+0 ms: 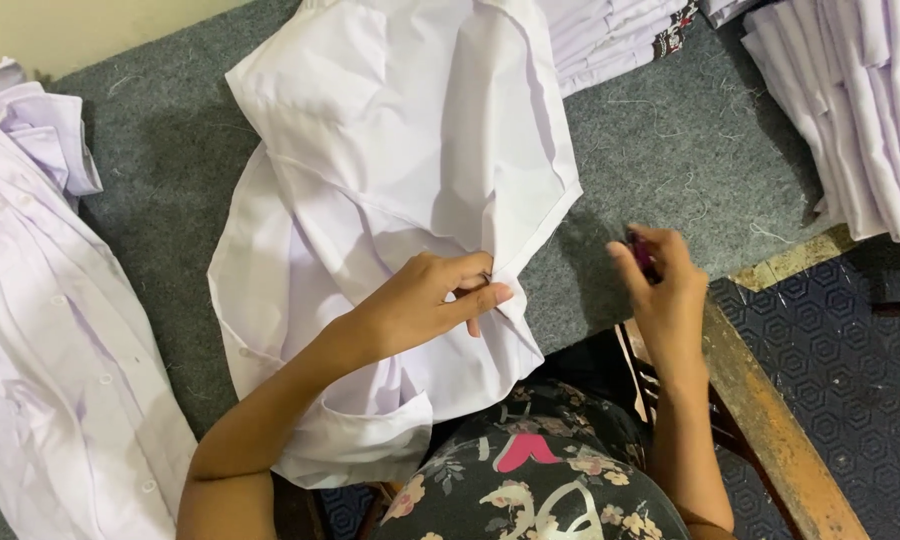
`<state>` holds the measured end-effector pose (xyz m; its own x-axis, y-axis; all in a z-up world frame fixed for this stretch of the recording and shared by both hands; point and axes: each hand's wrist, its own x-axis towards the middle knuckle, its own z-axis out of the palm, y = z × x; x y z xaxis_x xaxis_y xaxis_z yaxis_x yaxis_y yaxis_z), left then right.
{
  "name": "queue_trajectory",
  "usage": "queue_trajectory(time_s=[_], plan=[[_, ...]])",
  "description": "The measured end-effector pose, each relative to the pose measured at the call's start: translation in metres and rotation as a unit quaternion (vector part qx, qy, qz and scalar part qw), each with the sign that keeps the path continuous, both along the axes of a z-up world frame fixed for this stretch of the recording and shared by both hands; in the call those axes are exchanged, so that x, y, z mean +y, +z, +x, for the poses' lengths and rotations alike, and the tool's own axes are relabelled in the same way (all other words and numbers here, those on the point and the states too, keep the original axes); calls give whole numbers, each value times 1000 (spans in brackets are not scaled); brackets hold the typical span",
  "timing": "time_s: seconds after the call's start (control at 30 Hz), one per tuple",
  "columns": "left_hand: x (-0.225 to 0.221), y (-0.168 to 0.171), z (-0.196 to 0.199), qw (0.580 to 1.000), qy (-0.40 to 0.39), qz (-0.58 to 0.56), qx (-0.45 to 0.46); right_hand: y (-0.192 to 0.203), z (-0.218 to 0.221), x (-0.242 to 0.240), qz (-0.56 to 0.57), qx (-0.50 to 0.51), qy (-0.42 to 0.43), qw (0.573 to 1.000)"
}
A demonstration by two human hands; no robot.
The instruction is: Trimming loose threads from white shirts using thread snips in a garment factory finishing area.
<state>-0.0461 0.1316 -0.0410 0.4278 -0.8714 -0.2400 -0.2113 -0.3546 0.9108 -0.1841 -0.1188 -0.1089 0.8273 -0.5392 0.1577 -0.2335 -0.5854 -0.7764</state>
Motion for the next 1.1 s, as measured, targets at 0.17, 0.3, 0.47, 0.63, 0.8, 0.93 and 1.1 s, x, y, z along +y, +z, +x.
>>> queue_trajectory(time_s=[0.17,0.3,0.47,0.63,0.8,0.93,1.1], plan=[[-3,15,-4,997,-28,-73,-7,-32,-12,-6,95,-5,30,995],[1,17,-4,985,-81,-124,-84,-54,-4,12,203,-78,88,972],[37,12,40,955,-43,-64,-286,-8,10,34,103,90,52,989],[86,12,79,851,49,108,-511,-44,9,12,143,62,-24,988],[107,7,100,827,86,215,-513,-59,-7,-26,207,-94,-101,969],[91,14,94,863,71,190,-464,-34,-17,-35,204,-111,-112,966],[87,43,81,970,80,178,-143,-18,-21,-50,46,92,-144,984]])
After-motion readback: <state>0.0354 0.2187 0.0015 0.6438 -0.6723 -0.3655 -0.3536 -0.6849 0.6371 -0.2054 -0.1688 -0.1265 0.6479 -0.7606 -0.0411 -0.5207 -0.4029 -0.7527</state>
